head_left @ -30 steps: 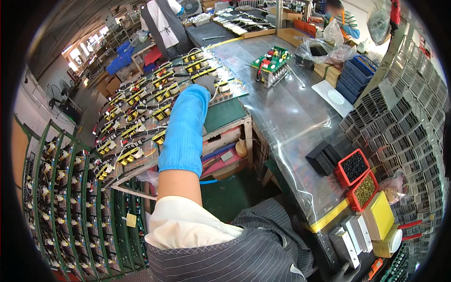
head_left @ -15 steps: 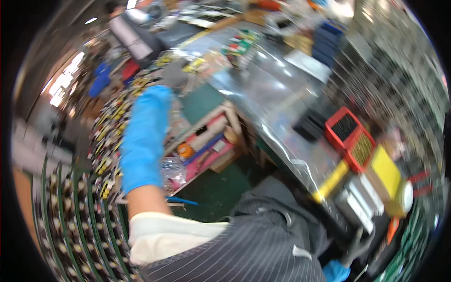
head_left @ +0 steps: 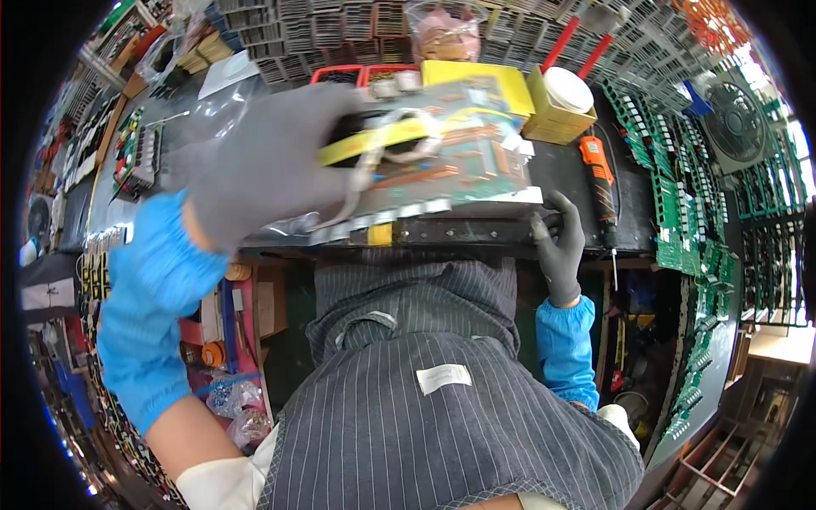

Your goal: The person assembles electronic components onto a circuit board by applying thermal paste with a brush, then securing heatsinks and other components with screws using an electric screwdriver.

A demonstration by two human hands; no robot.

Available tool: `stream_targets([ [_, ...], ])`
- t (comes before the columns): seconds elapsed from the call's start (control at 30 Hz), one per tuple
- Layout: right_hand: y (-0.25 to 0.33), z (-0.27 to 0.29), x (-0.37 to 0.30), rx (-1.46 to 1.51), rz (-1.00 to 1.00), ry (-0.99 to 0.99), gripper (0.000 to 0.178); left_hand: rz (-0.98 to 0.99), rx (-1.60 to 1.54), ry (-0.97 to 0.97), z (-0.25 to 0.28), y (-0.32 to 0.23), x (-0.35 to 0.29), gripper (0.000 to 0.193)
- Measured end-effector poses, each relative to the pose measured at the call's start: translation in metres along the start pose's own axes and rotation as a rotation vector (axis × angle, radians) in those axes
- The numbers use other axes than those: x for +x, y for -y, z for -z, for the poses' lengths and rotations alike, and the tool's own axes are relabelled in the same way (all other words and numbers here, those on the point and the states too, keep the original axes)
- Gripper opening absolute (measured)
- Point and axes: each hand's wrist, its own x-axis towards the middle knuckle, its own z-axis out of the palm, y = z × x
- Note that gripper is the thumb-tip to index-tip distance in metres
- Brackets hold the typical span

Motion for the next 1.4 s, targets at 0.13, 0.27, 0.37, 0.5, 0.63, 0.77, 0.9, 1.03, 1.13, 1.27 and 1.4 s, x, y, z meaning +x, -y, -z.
stream_targets([
  [0.13, -0.003, 0.036, -0.014, -0.066, 0.036, -0.123, 0.041, -0.138, 0.024, 0.149, -0.059, -0.026, 0.066, 0.059],
  [0.27, -0.010, 0.071, -0.024, -0.052, 0.008, -0.260, 0.039, -0.136, 0.111, 0.315, -0.092, -0.032, 0.092, 0.059],
  [0.37, -0.007, 0.087, -0.023, -0.057, -0.041, -0.302, 0.036, -0.066, 0.138, 0.407, -0.098, -0.031, 0.096, 0.062],
  [0.5, 0.003, 0.086, 0.000, -0.079, 0.125, -0.278, 0.037, -0.027, 0.089, 0.426, -0.092, -0.024, 0.094, 0.063],
  [0.63, 0.051, 0.078, 0.037, -0.065, 0.365, -0.176, 0.037, -0.129, -0.031, 0.155, -0.043, 0.004, 0.077, 0.060],
  [0.77, 0.111, 0.058, 0.071, -0.107, 0.584, 0.029, 0.035, 0.023, -0.139, 0.253, 0.020, 0.046, 0.033, 0.044],
  [0.9, 0.175, 0.022, 0.100, -0.155, 0.675, 0.351, 0.025, 0.236, -0.108, 0.372, 0.026, 0.069, -0.032, 0.042],
  [1.03, 0.219, -0.043, 0.124, -0.098, 0.855, 0.740, 0.023, 0.441, -0.555, 0.448, 0.002, 0.069, -0.072, 0.045],
  [1.13, 0.222, -0.103, 0.132, -0.112, 0.889, 0.865, 0.020, 0.633, -0.955, 0.434, -0.013, 0.057, -0.080, 0.051],
  [1.27, 0.225, -0.158, 0.144, -0.247, 0.835, 1.202, 0.028, 0.753, -1.259, 0.350, -0.023, 0.057, -0.084, 0.051],
  [1.4, 0.236, -0.177, 0.150, -0.365, 0.445, 1.632, 0.036, 0.621, -1.138, 0.473, -0.009, 0.059, -0.075, 0.028],
])
